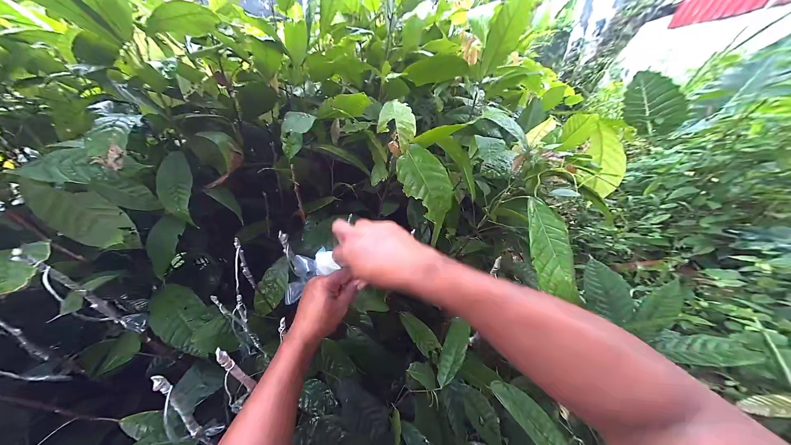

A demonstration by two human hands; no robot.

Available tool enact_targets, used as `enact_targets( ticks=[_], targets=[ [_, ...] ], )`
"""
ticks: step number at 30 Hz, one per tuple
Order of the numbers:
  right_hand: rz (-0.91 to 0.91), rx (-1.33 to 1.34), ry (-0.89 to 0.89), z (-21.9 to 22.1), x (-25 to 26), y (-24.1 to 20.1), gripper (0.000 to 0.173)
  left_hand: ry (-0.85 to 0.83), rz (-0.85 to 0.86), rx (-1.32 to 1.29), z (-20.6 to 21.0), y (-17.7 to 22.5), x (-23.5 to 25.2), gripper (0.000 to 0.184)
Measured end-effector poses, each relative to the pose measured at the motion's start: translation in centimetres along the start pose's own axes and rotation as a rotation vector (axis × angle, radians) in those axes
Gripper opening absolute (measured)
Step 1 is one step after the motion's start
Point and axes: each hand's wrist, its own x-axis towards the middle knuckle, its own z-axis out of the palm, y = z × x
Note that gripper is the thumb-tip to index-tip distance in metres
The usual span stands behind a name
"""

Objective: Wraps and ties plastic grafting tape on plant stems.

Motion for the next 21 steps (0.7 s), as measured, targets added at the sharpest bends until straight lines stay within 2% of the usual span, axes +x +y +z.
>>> enact_targets(
  ticks=[2,4,6,8,10,12,14,16,17,19,21],
  targets=[
    [0.025,0.062,0.05,2.4,1.2,3.8,0.019,-0.029,-0.067,-0.189,-0.4,-0.1,-0.1,0.025],
    [0.018,0.109,-0.007,3.4,-0.1,1.8,0.025,0.089,-0.102,-0.298,-1.4,-0.5,0.3,0.019],
    [-0.062,0.061,0.012,2.1,-1.1,-1.2,0.025,0.097,-0.085,-0.256,-1.5,-0.7,0.4,0.016],
    [-0.07,0.082,0.112,1.8,0.4,1.1,0.017,0.019,-0.09,-0.284,-0.7,-0.5,0.2,0.013],
    [-0.103,0.141,0.184,4.7,1.1,4.1,0.015,0.096,-0.136,-0.393,-0.6,-0.4,0.4,0.015],
    [-0.211,0.179,0.08,6.8,-1.5,0.6,0.016,0.219,-0.14,-0.445,-1.3,-1.0,1.1,0.012],
    [-0.395,0.135,-0.013,5.9,-4.1,-4.4,0.014,0.25,-0.127,-0.417,-1.1,-0.9,1.2,0.009],
    [-0.314,0.229,0.035,2.6,-3.5,-4.7,0.014,0.177,-0.09,-0.359,0.0,-0.8,0.4,0.013],
    [-0.244,0.307,0.145,1.5,-1.8,-2.7,0.013,0.147,-0.059,-0.341,0.5,-1.2,0.1,0.022],
    [-0.093,0.471,0.335,2.2,1.4,2.4,0.015,0.141,-0.004,-0.357,0.9,-1.4,0.1,0.025],
    [0.069,0.877,0.248,5.0,2.2,4.7,0.018,0.185,0.006,-0.455,0.3,-1.6,0.4,0.043]
  ],
)
